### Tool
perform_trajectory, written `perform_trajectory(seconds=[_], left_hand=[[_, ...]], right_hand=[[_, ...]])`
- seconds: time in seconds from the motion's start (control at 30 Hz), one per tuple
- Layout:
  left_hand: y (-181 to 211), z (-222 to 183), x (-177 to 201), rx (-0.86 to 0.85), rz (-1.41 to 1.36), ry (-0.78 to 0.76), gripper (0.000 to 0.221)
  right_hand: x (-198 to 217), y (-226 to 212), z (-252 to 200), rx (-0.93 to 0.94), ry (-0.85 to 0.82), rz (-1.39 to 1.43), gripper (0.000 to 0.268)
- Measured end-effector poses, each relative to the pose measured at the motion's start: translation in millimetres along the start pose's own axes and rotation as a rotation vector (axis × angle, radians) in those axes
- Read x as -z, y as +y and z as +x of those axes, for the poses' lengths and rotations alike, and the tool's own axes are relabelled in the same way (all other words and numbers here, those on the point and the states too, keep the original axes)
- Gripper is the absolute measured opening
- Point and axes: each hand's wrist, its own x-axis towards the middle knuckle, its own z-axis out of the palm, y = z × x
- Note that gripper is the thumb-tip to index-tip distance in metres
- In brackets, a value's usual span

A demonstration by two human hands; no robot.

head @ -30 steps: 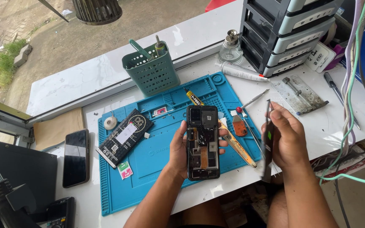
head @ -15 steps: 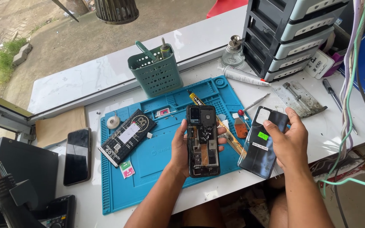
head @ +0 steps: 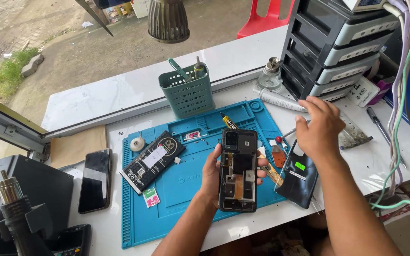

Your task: Applying adhesive to a smartphone frame and attaching the back cover during a repair.

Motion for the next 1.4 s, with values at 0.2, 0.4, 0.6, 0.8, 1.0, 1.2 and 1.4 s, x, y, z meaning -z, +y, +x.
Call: perform_trajectory(seconds=[0.2, 0.4, 0.6, 0.8, 1.0, 1.2, 1.4], left_hand=[[3, 3, 11, 0.006, 0.001, -0.071, 0.095], [2, 3, 18, -0.037, 0.036, -0.092, 0.098], [2, 3, 14, -0.036, 0.137, -0.089, 0.099], [18, -3, 6, -0.141, 0.036, -0.204, 0.072], [35, -10, 22, -0.201, 0.195, -0.159, 0.084], [30, -6, 8, -0.19, 0.413, -0.086, 0.071], [22, -5, 11, -0.008, 0.532, 0.135, 0.065]], right_hand=[[-78, 26, 49, -0.048, -0.315, -0.372, 0.044], [-104, 56, 53, 0.005, -0.337, -0.47, 0.041], [-32, 1, 48, -0.003, -0.177, -0.275, 0.038], [103, -86, 10, -0.351, -0.26, 0.299, 0.033], [86, -37, -37, -0.537, -0.372, 1.103, 0.02], [81, -22, -32, -0.671, -0.448, 1.243, 0.036], [77, -20, -32, -0.65, -0.377, 1.204, 0.028]])
